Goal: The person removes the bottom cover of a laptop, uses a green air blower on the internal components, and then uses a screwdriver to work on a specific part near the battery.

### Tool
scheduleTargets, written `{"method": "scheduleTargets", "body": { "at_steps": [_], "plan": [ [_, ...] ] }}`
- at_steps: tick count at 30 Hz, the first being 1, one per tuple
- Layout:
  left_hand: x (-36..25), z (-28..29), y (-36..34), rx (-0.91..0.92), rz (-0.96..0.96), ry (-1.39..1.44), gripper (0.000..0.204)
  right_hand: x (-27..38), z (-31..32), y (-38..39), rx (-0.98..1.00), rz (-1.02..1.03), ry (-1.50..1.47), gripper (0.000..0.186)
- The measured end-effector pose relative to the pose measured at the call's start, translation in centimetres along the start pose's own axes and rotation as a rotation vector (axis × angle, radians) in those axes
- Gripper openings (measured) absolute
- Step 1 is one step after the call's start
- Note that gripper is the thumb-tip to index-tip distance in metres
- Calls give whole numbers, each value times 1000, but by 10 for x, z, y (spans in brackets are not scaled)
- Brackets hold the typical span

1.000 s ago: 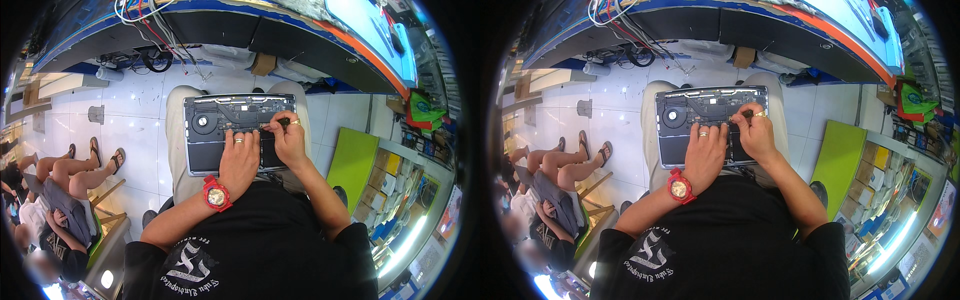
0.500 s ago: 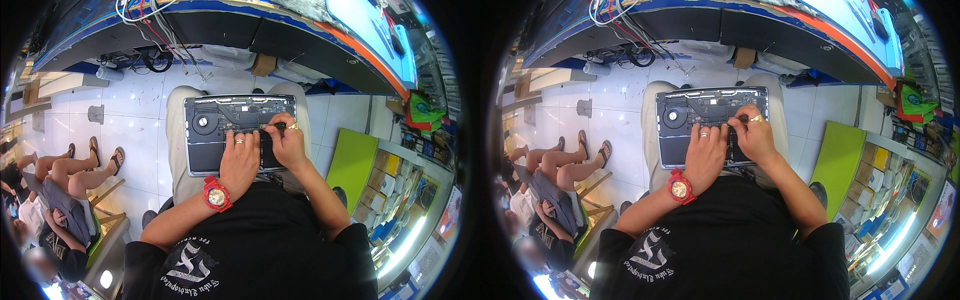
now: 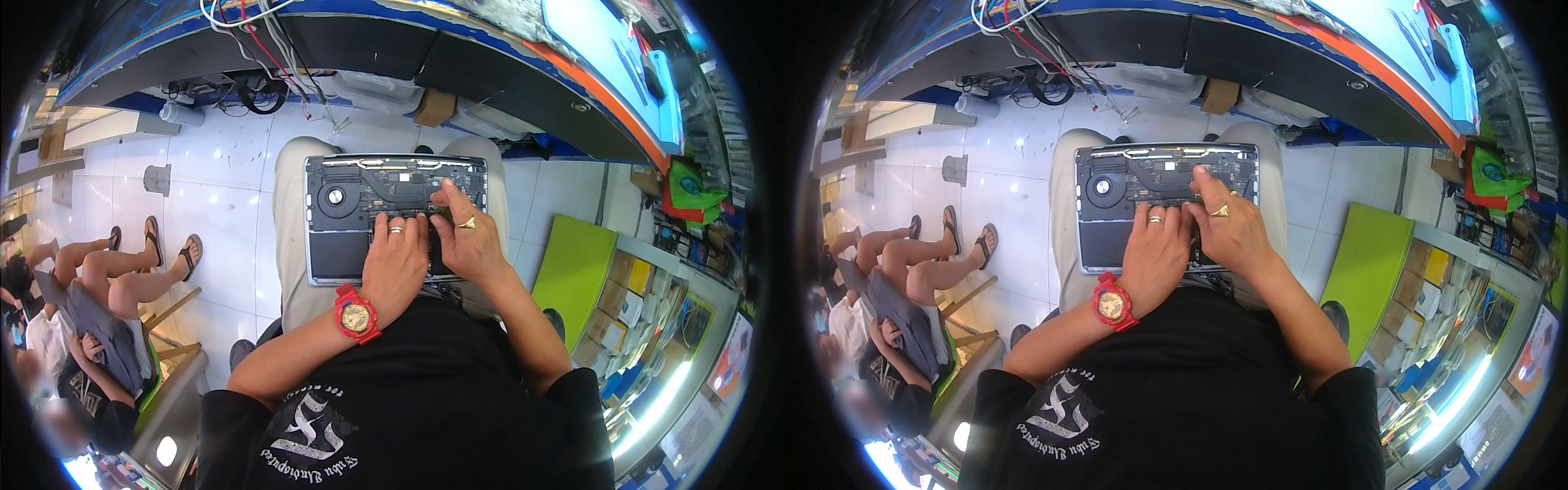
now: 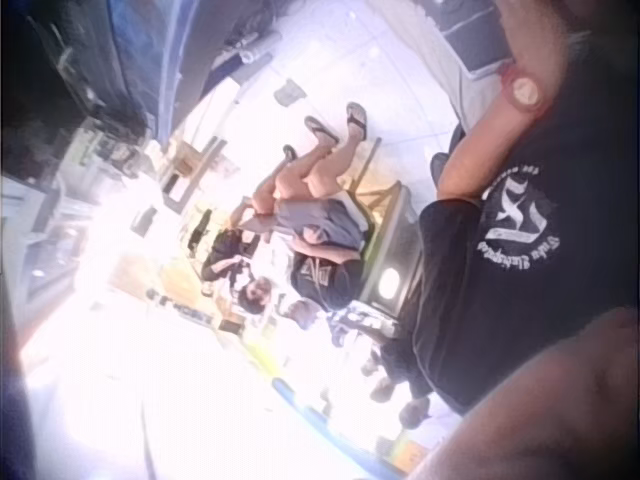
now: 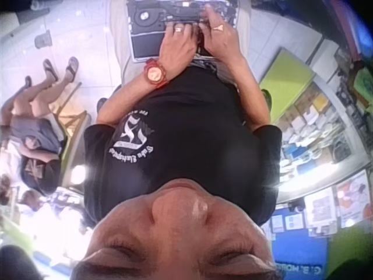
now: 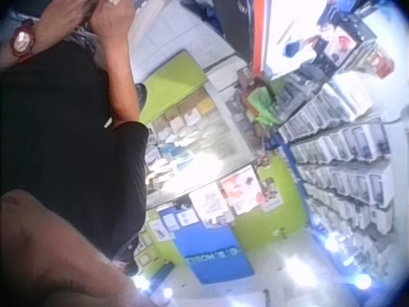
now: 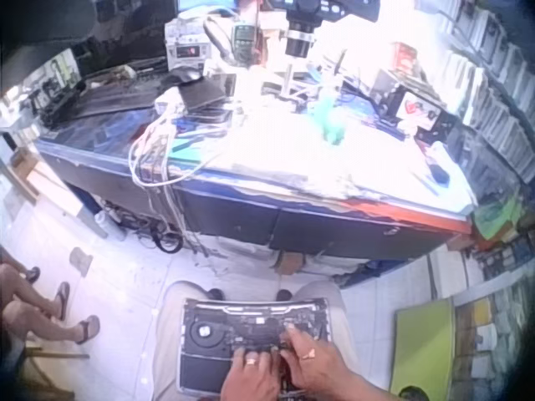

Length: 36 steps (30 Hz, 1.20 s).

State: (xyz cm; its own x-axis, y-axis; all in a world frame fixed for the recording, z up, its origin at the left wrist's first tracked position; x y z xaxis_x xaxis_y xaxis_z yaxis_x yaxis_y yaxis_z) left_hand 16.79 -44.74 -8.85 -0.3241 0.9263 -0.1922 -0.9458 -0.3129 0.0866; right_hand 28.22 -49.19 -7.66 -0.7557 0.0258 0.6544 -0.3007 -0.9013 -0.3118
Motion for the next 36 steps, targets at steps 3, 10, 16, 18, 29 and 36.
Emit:
{"method": "scheduleTargets", "body": {
  "at_steps": [3,10,16,18,29,36],
  "plan": [
    [1,-1,1,2,8,0,48,0,1,-2,16,-46,-42,59],
    [0,-3,1,0,11,-9,49,0,3,-2,104,6,104,60],
    [1,0,2,-4,9,-14,49,4,5,-8,55,8,-43,64],
    [1,-1,2,-7,11,-16,49,4,5,-8,97,-19,-35,64],
    [1,-2,2,-9,14,-17,50,0,5,-3,59,-56,12,56],
    [1,-2,2,-6,18,-16,51,3,7,-7,-58,-14,-61,59]
  ]
}}
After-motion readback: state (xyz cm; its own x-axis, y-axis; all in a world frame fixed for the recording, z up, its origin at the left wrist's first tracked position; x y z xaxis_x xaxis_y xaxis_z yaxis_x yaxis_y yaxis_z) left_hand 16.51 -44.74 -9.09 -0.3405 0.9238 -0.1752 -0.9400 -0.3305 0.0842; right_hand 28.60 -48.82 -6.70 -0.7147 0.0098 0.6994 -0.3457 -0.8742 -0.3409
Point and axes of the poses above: each hand's wrist, its own y-axis away from the middle knuckle, its own z-axis out of the back of the hand, x = y × z, the point moved 6 cm from there along -y, towards the middle knuckle, and after that the axes turned 2 degrees about x, right-handed, at the moved point
